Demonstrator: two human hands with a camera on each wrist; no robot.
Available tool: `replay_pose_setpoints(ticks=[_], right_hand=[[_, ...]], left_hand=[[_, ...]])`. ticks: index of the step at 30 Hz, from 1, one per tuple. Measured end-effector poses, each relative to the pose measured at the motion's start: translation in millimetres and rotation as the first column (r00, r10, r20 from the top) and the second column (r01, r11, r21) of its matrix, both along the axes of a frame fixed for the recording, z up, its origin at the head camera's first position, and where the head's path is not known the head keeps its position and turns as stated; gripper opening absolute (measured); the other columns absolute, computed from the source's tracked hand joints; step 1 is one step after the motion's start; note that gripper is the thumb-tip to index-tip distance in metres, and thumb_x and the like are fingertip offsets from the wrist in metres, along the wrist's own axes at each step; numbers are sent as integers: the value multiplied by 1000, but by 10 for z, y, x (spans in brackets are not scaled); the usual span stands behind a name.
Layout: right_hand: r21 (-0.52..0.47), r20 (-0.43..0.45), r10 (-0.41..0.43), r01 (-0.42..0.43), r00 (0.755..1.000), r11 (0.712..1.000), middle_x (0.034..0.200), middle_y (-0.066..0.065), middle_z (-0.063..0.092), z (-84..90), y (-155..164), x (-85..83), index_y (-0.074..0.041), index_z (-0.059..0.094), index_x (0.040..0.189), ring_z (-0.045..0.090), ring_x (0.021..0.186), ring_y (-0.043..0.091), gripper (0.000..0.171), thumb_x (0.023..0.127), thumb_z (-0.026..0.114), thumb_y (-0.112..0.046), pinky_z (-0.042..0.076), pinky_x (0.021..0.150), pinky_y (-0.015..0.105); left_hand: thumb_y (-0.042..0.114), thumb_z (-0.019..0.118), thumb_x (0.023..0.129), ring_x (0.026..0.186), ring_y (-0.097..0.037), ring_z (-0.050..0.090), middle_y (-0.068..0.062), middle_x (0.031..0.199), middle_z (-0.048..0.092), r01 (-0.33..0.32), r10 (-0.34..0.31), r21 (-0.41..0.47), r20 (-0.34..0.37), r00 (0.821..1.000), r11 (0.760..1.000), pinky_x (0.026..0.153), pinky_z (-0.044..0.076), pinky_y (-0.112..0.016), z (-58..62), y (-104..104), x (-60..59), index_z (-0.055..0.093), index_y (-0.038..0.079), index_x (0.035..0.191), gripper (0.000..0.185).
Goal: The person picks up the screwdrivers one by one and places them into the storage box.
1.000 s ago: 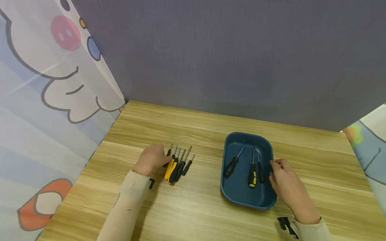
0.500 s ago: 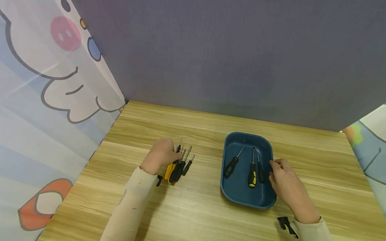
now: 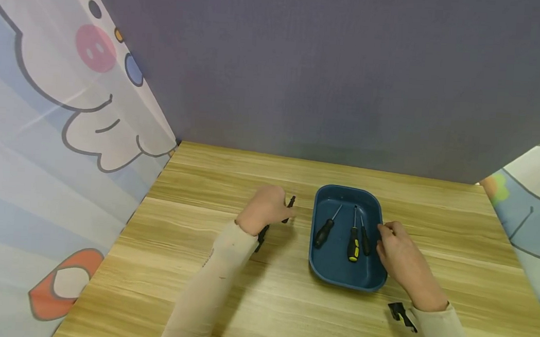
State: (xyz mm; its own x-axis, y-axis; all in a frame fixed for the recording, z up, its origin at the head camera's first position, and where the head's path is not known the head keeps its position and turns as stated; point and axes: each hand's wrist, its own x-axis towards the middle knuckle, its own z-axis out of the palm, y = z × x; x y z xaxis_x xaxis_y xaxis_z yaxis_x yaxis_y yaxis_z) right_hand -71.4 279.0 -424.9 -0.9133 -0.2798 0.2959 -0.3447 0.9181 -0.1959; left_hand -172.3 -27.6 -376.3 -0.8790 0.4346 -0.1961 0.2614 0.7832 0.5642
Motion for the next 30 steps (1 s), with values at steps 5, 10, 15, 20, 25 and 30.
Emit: replay_pose_setpoints(ticks=[5, 10, 15, 20, 25, 30], right_hand=[[0, -1, 4, -4, 1000, 1000, 108, 36, 55, 2, 12, -2, 21, 59, 114, 63, 86, 43, 38, 81, 72, 10, 55, 71, 51], [-1, -4, 5, -5, 1000, 1000, 108, 36, 55, -5, 23, -10, 22, 59, 114, 63, 85, 43, 38, 80, 72, 10, 55, 70, 51], [3, 10, 0, 0, 1000, 1000, 108, 35, 54, -13, 23, -9, 21, 59, 114, 63, 85, 42, 38, 81, 73, 9, 55, 69, 49], [-1, 20, -5, 5, 1000, 1000, 108, 34, 54, -25, 21, -9, 21, 59, 114, 63, 84, 41, 38, 81, 73, 9, 55, 68, 48], [-4, 11, 5, -5, 1000, 1000, 107, 34, 54, -30, 27, -10, 22, 59, 114, 63, 83, 40, 38, 81, 73, 9, 55, 67, 47], [-11, 6, 9, -9, 1000, 1000, 108, 34, 54, -9, 28, -15, 21, 59, 114, 63, 85, 42, 37, 82, 72, 9, 55, 69, 48]], left_hand=[[23, 74, 91, 37, -7, 24, 7, 44, 25, 46, -46, -1, 35, 998, 999, 40, 28, -23, 59, 332, -11, 37, 16, 51, 55], [23, 71, 93, 36, -9, 30, 5, 43, 32, 162, -161, -17, 26, 987, 987, 41, 29, -23, 63, 698, -16, 41, 16, 50, 53], [27, 72, 93, 37, -10, 49, 3, 41, 47, 215, -216, -59, -9, 976, 975, 41, 37, -21, 11, 1052, -12, 53, 14, 49, 49], [32, 72, 93, 47, -10, 63, 2, 48, 58, 191, -192, -125, 9, 981, 974, 47, 47, -19, -91, 1323, 5, 63, 13, 60, 39], [32, 72, 93, 52, -10, 66, 1, 53, 61, 174, -170, -188, 39, 985, 967, 48, 47, -18, -204, 1472, 13, 66, 12, 70, 31], [33, 74, 92, 51, -10, 66, 1, 61, 62, 161, -150, -227, 64, 987, 960, 46, 47, -17, -293, 1541, 18, 69, 12, 86, 23]])
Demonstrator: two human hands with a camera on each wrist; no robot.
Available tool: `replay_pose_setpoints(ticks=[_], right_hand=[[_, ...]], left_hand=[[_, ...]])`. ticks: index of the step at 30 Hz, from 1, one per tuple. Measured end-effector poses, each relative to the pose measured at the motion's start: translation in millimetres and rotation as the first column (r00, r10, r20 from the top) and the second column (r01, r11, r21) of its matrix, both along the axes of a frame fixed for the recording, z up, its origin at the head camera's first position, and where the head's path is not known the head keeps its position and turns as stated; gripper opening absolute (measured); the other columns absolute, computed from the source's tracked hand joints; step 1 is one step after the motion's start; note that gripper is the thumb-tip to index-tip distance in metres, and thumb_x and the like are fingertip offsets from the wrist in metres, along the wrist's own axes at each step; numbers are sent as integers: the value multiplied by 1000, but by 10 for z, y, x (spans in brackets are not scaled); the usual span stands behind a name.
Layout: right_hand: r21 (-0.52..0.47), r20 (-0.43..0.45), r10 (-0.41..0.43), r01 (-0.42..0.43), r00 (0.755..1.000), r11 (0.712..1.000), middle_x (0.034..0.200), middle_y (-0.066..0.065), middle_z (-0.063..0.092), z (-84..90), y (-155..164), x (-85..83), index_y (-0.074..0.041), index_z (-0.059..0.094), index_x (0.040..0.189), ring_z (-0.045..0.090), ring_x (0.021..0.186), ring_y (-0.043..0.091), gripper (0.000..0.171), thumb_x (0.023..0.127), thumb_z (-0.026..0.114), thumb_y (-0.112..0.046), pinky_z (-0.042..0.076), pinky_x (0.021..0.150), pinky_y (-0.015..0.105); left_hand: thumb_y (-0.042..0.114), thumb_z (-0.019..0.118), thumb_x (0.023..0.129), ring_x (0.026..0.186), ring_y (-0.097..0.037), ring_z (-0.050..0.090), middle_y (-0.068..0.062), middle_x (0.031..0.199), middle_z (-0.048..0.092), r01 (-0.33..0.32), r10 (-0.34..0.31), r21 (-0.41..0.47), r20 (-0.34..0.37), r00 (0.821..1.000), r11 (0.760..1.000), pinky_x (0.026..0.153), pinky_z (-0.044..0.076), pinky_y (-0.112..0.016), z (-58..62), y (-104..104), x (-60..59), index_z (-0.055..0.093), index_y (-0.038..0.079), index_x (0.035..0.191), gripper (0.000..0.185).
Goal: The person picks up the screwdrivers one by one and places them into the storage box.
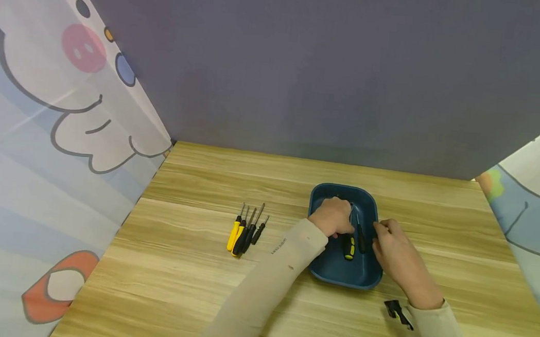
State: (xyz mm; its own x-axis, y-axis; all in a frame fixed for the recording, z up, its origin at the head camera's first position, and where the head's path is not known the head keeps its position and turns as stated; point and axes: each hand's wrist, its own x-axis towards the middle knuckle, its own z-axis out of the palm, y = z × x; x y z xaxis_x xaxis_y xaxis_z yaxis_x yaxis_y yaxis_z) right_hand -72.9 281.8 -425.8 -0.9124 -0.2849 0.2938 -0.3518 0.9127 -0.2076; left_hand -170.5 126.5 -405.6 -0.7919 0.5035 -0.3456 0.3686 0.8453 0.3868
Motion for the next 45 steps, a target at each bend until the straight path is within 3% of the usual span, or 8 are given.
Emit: replay_pose_setpoints(ticks=[9, 15, 19, 28, 35, 42, 45], right_hand=[[-15, -19, 10, -10, 1000, 1000, 107, 34, 54, -3, -22, 1, 21, 59, 113, 63, 85, 42, 38, 80, 73, 10, 55, 70, 49], [-14, 3, 1, -1, 1000, 1000, 108, 34, 54, -2, -35, 8, 21, 59, 114, 63, 85, 41, 38, 81, 72, 9, 55, 70, 48], [-14, 16, -3, 3, 1000, 1000, 108, 34, 54, 5, -41, 10, 22, 58, 115, 63, 84, 41, 37, 82, 72, 9, 55, 69, 48], [-9, 20, -12, 12, 1000, 1000, 110, 35, 54, 3, -30, 2, 21, 58, 116, 63, 87, 43, 38, 82, 72, 9, 55, 71, 50], [-12, 1, -3, 3, 1000, 1000, 109, 35, 54, -2, -30, -5, 21, 59, 114, 63, 87, 43, 37, 81, 72, 9, 55, 70, 50], [-14, -19, 3, -4, 1000, 1000, 108, 35, 54, -11, -18, -6, 21, 59, 114, 63, 85, 42, 38, 80, 72, 10, 55, 68, 49], [-13, -18, 1, -1, 1000, 1000, 107, 35, 54, -9, -8, -1, 21, 59, 114, 63, 84, 42, 38, 80, 72, 10, 55, 67, 49]], left_hand=[[32, 74, 91, 39, -6, 57, 2, 63, 62, -11, 10, -45, -37, 999, 999, 44, 46, -17, -87, 19, 20, 73, 10, 97, 22], [29, 75, 91, 59, -9, 59, 1, 81, 64, -24, 20, -47, -84, 996, 999, 54, 47, -21, -50, -6, 34, 73, 12, 98, 18], [29, 76, 91, 60, -10, 55, 3, 74, 62, 6, -8, -17, -154, 988, 1000, 54, 46, -22, 45, -94, 69, 73, 13, 90, 17], [18, 70, 94, 41, -9, 37, 4, 50, 33, 37, -29, 32, -222, 975, 999, 40, 33, -21, 339, -534, 231, 51, 15, 59, 40], [15, 68, 95, 48, -11, 43, 3, 56, 42, 37, -15, 79, -262, 965, 996, 44, 35, -23, 398, -887, 356, 54, 14, 63, 35], [11, 69, 91, 45, -9, 28, 5, 53, 28, -42, 60, 71, -282, 958, 997, 41, 27, -22, 409, -1297, 443, 37, 16, 54, 49], [10, 69, 91, 48, -9, 26, 5, 56, 26, -56, 74, 67, -303, 950, 996, 43, 28, -23, 406, -1440, 468, 39, 16, 56, 46]])
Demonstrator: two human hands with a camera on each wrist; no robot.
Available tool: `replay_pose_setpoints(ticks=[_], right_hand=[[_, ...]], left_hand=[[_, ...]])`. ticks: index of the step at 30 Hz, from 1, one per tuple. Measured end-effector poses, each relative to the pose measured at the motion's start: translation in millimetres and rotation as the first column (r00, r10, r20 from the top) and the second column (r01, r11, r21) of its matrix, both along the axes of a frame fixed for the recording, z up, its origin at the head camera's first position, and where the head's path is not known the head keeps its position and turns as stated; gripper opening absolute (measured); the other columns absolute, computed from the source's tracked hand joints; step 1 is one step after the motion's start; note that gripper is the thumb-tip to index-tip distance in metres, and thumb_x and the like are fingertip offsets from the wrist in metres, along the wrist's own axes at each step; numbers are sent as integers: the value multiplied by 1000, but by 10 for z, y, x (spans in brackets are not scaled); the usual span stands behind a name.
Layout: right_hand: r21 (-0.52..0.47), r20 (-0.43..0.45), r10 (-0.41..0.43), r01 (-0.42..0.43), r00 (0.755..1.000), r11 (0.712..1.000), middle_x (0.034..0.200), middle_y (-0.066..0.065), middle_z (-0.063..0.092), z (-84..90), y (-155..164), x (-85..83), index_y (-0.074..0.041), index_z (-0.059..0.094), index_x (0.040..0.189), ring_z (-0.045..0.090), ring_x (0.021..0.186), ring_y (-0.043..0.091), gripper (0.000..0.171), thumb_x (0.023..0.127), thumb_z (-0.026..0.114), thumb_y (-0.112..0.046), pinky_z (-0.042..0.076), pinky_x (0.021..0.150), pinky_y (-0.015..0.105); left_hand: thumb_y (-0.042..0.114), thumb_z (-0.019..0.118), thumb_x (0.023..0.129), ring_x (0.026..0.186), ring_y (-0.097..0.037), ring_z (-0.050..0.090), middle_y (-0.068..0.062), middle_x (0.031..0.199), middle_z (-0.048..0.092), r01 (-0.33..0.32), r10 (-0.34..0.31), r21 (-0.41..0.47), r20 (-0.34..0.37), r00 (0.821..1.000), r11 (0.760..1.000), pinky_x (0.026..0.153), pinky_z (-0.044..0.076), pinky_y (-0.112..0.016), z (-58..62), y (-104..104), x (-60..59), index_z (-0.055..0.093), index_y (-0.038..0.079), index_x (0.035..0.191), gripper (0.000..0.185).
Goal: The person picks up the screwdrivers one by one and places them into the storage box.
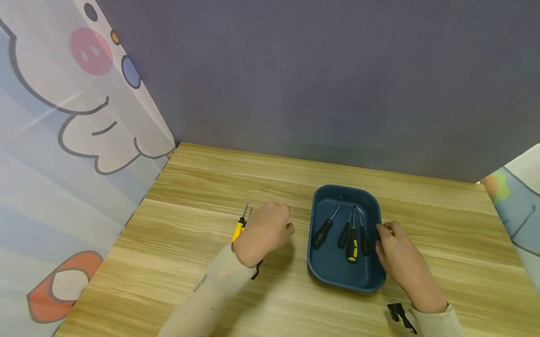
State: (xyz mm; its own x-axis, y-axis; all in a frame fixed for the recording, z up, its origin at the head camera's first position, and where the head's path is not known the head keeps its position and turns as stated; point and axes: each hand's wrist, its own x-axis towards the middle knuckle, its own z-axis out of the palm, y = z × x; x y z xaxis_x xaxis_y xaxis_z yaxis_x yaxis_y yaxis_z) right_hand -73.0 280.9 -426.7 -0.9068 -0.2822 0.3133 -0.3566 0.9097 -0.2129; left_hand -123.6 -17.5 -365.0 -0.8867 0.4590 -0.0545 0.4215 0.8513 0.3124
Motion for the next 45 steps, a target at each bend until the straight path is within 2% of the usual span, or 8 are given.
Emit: replay_pose_setpoints(ticks=[6, 10, 13, 18, 23, 31, 39, 45], right_hand=[[5, -3, 4, -4, 1000, 1000, 107, 34, 55, -1, 4, 7, 21, 59, 114, 63, 82, 40, 38, 80, 72, 9, 55, 66, 48], [5, -5, 5, -5, 1000, 1000, 107, 34, 55, 0, 6, 15, 21, 59, 114, 63, 81, 40, 38, 80, 72, 10, 55, 65, 48], [5, -9, 5, -4, 1000, 1000, 107, 34, 55, -4, 7, 17, 21, 59, 114, 63, 80, 39, 38, 80, 73, 10, 55, 65, 47], [5, -12, 8, -8, 1000, 1000, 106, 34, 54, -18, 7, 18, 22, 59, 113, 63, 80, 39, 38, 79, 73, 10, 55, 64, 47], [6, -2, 1, -1, 1000, 1000, 107, 34, 54, -21, 2, 20, 22, 59, 113, 62, 80, 39, 38, 79, 72, 10, 55, 64, 47], [8, -13, 0, 0, 1000, 1000, 107, 33, 54, -23, -2, 22, 21, 59, 114, 63, 81, 39, 39, 80, 73, 10, 55, 65, 46], [13, -19, 1, -1, 1000, 1000, 107, 33, 55, -33, -5, 15, 21, 59, 114, 63, 80, 38, 40, 79, 75, 10, 55, 64, 45], [11, -13, -3, 3, 1000, 1000, 107, 33, 55, -38, -7, 12, 21, 59, 113, 63, 81, 38, 39, 79, 74, 11, 55, 65, 46]], left_hand=[[13, 71, 92, 52, -12, 34, 3, 57, 41, -62, 62, -26, 8, 998, 998, 57, 47, -32, -39, -240, 66, 54, 12, 66, 31], [16, 74, 91, 57, -13, 44, -1, 65, 53, -107, 108, -63, 13, 994, 992, 61, 52, -34, -104, -374, 84, 60, 8, 72, 25], [16, 75, 90, 56, -14, 48, -3, 67, 55, -141, 142, -72, 19, 990, 987, 50, 48, -29, -166, -475, 85, 61, 7, 72, 25], [14, 75, 90, 50, -13, 47, -1, 61, 53, -192, 194, -57, 37, 980, 980, 45, 45, -26, -264, -658, 85, 56, 9, 67, 30], [10, 73, 91, 48, -14, 48, -1, 61, 53, -267, 267, -18, 88, 960, 964, 43, 42, -27, -408, -838, 71, 58, 7, 70, 25], [13, 70, 91, 46, -16, 46, -2, 52, 50, -352, 347, 4, 149, 926, 936, 43, 38, -28, -620, -997, -8, 50, 11, 55, 42], [15, 69, 93, 44, -12, 43, 1, 51, 52, -360, 350, 3, 235, 907, 933, 42, 35, -25, -756, -1073, -89, 55, 11, 54, 41], [21, 72, 92, 43, -9, 38, 2, 51, 52, -366, 343, 23, 295, 892, 930, 41, 30, -22, -787, -1108, -139, 62, 8, 58, 38]])
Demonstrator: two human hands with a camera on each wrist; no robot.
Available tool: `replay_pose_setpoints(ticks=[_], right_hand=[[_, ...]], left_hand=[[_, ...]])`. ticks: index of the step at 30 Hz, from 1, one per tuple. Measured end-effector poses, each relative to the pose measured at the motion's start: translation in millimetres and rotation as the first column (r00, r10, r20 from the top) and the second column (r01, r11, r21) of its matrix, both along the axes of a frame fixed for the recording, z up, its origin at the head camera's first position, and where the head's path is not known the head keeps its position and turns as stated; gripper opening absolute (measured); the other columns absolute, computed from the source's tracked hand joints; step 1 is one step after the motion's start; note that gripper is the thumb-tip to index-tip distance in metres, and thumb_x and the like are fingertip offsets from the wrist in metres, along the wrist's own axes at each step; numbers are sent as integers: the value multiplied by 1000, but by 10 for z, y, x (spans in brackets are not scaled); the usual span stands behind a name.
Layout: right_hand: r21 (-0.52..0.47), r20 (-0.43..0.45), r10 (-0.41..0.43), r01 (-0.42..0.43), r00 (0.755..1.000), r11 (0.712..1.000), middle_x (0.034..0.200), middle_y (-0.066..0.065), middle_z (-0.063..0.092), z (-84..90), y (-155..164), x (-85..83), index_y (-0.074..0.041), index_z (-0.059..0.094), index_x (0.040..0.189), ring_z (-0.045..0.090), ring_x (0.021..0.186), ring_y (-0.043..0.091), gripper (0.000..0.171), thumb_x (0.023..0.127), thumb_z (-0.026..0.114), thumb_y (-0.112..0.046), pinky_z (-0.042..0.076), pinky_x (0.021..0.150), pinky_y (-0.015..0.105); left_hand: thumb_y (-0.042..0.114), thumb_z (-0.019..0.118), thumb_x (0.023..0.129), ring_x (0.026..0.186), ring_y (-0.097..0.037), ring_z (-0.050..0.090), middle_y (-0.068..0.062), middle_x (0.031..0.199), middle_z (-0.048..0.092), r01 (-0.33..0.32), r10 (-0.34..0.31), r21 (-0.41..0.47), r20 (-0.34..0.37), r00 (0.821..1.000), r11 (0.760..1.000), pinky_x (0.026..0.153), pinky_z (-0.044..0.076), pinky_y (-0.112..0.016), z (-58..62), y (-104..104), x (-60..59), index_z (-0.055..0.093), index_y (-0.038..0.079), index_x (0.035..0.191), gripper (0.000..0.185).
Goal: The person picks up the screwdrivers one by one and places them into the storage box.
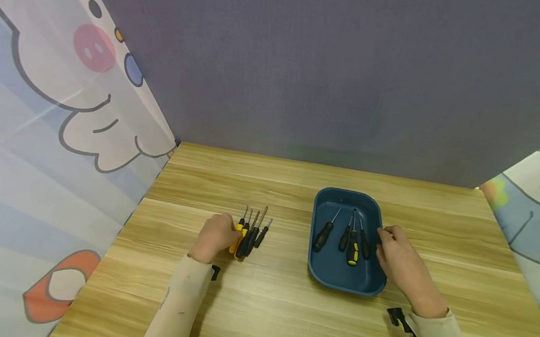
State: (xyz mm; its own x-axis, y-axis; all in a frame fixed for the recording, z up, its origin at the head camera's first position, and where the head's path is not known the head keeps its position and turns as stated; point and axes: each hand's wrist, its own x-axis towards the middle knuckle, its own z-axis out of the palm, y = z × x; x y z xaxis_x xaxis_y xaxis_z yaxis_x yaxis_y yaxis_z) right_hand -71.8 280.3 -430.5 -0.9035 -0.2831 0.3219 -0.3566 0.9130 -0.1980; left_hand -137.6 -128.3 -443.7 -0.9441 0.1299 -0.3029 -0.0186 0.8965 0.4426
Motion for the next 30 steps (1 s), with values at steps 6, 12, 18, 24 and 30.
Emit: replay_pose_setpoints(ticks=[6, 12, 18, 24, 30], right_hand=[[0, 12, -1, 1, 1000, 1000, 106, 33, 55, 3, -9, 8, 21, 59, 114, 63, 81, 39, 39, 79, 74, 10, 55, 65, 46], [1, 16, -4, 4, 1000, 1000, 107, 33, 55, 12, -13, 5, 21, 59, 114, 63, 82, 39, 38, 80, 73, 10, 55, 66, 47], [-1, 15, -3, 3, 1000, 1000, 107, 34, 55, 22, -17, -3, 22, 59, 114, 63, 82, 40, 39, 79, 73, 11, 55, 67, 47], [0, 35, -6, 6, 999, 1000, 108, 34, 54, 34, -21, -5, 22, 58, 115, 63, 83, 41, 39, 81, 72, 11, 55, 67, 48], [-4, 40, -2, 2, 999, 1000, 108, 35, 54, 44, -18, 4, 22, 58, 116, 63, 81, 40, 39, 81, 71, 10, 55, 66, 47]], left_hand=[[28, 77, 89, 40, -6, 26, 8, 43, 32, -27, 27, 44, 6, 1000, 999, 38, 21, -20, -49, -26, -25, 43, 15, 46, 56], [30, 78, 87, 39, -7, 29, 8, 42, 35, -57, 58, 80, -16, 998, 995, 37, 23, -20, -45, -29, -49, 45, 14, 47, 55], [31, 76, 89, 38, -7, 27, 7, 42, 35, -55, 57, 104, -20, 998, 993, 36, 21, -21, 93, 38, -76, 45, 14, 47, 55], [29, 74, 91, 38, -7, 26, 8, 43, 32, -19, 20, 123, -3, 1000, 992, 36, 21, -21, 235, 164, -104, 40, 16, 48, 57], [25, 74, 90, 37, -6, 24, 9, 42, 28, 56, -48, 182, -48, 998, 982, 37, 23, -21, 325, 359, -165, 37, 18, 45, 58]])
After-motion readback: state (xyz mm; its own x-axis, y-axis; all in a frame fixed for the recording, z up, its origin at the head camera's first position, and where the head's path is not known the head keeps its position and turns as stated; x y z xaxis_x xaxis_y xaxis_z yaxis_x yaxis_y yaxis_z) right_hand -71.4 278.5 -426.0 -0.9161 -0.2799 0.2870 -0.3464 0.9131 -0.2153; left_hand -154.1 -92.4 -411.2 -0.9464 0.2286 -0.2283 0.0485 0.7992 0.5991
